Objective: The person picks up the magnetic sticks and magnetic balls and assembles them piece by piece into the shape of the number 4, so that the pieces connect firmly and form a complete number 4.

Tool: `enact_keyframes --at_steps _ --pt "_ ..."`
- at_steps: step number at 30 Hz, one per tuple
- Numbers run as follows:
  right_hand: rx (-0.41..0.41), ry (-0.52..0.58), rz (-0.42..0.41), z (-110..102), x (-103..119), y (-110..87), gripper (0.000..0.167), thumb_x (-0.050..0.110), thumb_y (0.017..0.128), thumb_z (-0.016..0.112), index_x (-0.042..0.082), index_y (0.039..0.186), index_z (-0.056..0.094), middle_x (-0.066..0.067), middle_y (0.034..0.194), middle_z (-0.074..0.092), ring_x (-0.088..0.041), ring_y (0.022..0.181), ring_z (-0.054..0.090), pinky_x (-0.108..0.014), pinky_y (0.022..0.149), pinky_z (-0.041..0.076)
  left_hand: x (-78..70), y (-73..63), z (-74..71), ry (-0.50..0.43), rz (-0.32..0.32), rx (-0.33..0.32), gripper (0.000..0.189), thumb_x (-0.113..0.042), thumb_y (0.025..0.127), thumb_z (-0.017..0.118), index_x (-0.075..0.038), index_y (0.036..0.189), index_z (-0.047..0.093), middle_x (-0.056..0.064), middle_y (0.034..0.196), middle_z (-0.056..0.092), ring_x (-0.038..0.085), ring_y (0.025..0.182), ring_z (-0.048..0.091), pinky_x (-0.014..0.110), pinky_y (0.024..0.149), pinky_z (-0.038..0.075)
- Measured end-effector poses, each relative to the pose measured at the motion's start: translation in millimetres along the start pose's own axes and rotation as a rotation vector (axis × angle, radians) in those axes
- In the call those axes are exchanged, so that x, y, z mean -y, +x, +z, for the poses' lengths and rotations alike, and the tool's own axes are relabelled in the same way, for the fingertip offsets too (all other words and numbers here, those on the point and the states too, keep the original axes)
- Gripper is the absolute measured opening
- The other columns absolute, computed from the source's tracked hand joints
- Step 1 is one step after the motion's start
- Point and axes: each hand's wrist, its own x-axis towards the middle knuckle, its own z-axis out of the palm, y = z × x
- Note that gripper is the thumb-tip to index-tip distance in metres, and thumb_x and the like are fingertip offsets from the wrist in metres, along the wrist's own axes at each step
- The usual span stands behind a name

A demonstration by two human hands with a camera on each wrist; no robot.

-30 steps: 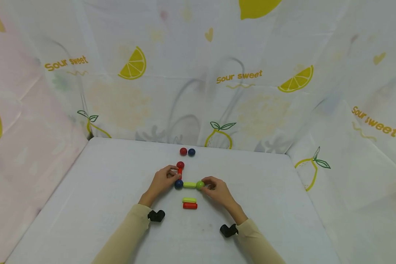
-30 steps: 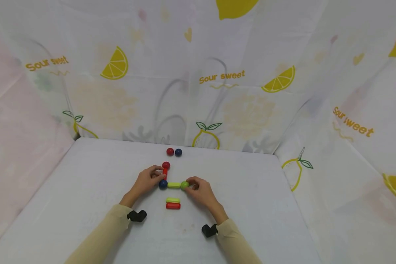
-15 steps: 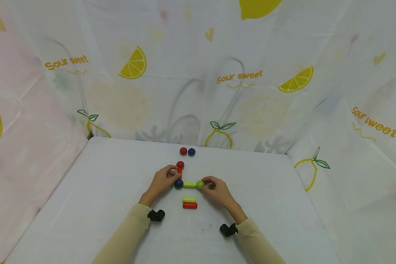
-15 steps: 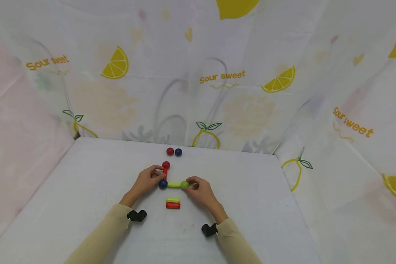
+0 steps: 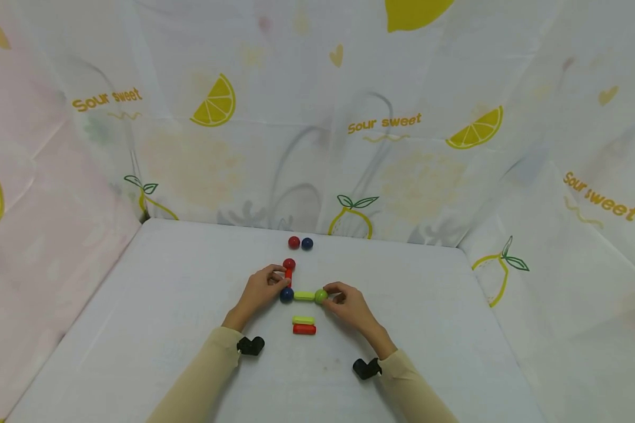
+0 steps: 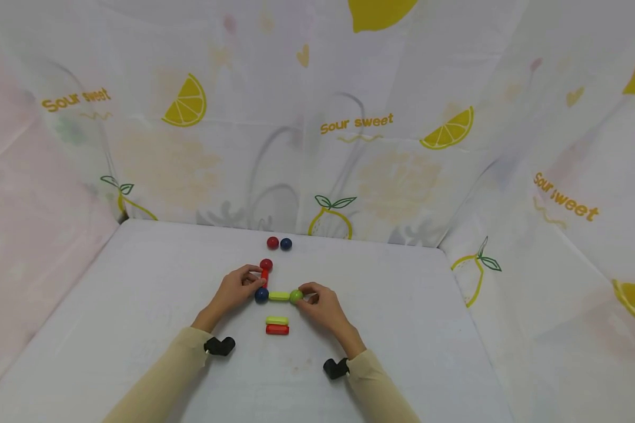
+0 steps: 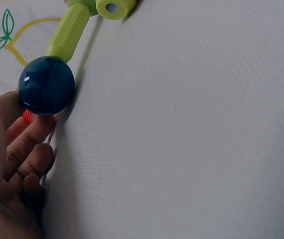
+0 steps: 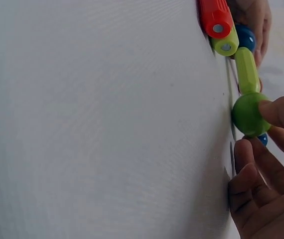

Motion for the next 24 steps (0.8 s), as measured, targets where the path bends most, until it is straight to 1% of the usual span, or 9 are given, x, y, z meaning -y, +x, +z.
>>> enact_keyframes --at_steps 5,7,9,12,14,17,20,24 --pt "-0.004 -0.015 0.010 -3.7 1.8 1.1 0.031 0.015 0.093 0.076 0.006 0.121 0.070 -0.011 0.116 0.074 -0.018 0.090 0.068 -0.026 0.077 0.054 -0.4 0.3 0.5 0.005 -0.002 0.004 0.032 -0.020 0.095 0.075 -0.005 0.123 0.069 0.011 0.097 0.077 0.017 0.080 0.068 0.033 0.077 0.053" --pt "-0.008 -0.024 0.001 -5.5 4.1 1.8 0.032 0.016 0.093 0.076 0.006 0.123 0.070 -0.010 0.115 0.074 -0.018 0.089 0.067 -0.026 0.076 0.053 -0.1 0.6 0.9 0.007 -0.005 0.005 0.032 -0.021 0.095 0.075 -0.005 0.123 0.069 0.010 0.097 0.077 0.016 0.080 0.067 0.032 0.077 0.052" --pt "-0.008 -0.038 -0.020 -7.1 7.2 2.3 0.033 0.017 0.093 0.075 0.006 0.124 0.069 -0.010 0.113 0.073 -0.016 0.088 0.065 -0.025 0.074 0.053 0.2 0.7 1.0 0.007 -0.007 0.002 0.032 -0.021 0.095 0.075 -0.005 0.123 0.069 0.010 0.096 0.077 0.016 0.080 0.067 0.032 0.077 0.052" --pt "0.013 -0.055 -0.061 -9.3 14.8 2.1 0.034 0.016 0.093 0.075 0.004 0.124 0.069 -0.009 0.108 0.072 -0.014 0.083 0.062 -0.023 0.070 0.050 0.5 0.7 0.9 0.006 -0.010 0.000 0.032 -0.021 0.095 0.075 -0.005 0.123 0.069 0.010 0.096 0.077 0.016 0.080 0.067 0.032 0.077 0.053" --pt "0.039 -0.081 -0.106 -9.7 20.9 1.7 0.034 0.015 0.093 0.074 0.002 0.124 0.069 -0.010 0.103 0.070 -0.013 0.079 0.059 -0.023 0.068 0.049 0.8 0.5 0.8 0.006 -0.012 0.000 0.032 -0.021 0.095 0.075 -0.006 0.123 0.069 0.010 0.096 0.077 0.016 0.080 0.067 0.033 0.078 0.053" --pt "0.099 -0.140 -0.157 -8.6 29.5 1.4 0.034 0.015 0.093 0.075 0.002 0.124 0.069 -0.009 0.098 0.067 -0.013 0.075 0.055 -0.022 0.065 0.047 0.8 0.4 0.7 0.008 -0.014 0.000 0.032 -0.021 0.095 0.075 -0.006 0.123 0.069 0.010 0.096 0.077 0.015 0.080 0.067 0.033 0.079 0.053" --pt "0.178 -0.200 -0.182 -5.6 35.9 1.3 0.035 0.019 0.094 0.076 0.005 0.125 0.068 -0.006 0.099 0.066 -0.012 0.078 0.053 -0.020 0.067 0.048 0.2 0.2 0.2 0.005 -0.015 -0.001 0.032 -0.021 0.095 0.075 -0.006 0.122 0.069 0.010 0.096 0.077 0.015 0.081 0.067 0.033 0.078 0.053" --pt "0.266 -0.218 -0.207 0.7 40.4 0.8 0.036 0.020 0.094 0.075 0.004 0.126 0.068 -0.003 0.100 0.066 -0.010 0.080 0.053 -0.020 0.069 0.048 -0.4 0.2 0.2 -0.004 -0.012 0.000 0.033 -0.021 0.095 0.075 -0.005 0.123 0.069 0.010 0.096 0.077 0.017 0.081 0.068 0.034 0.078 0.053"
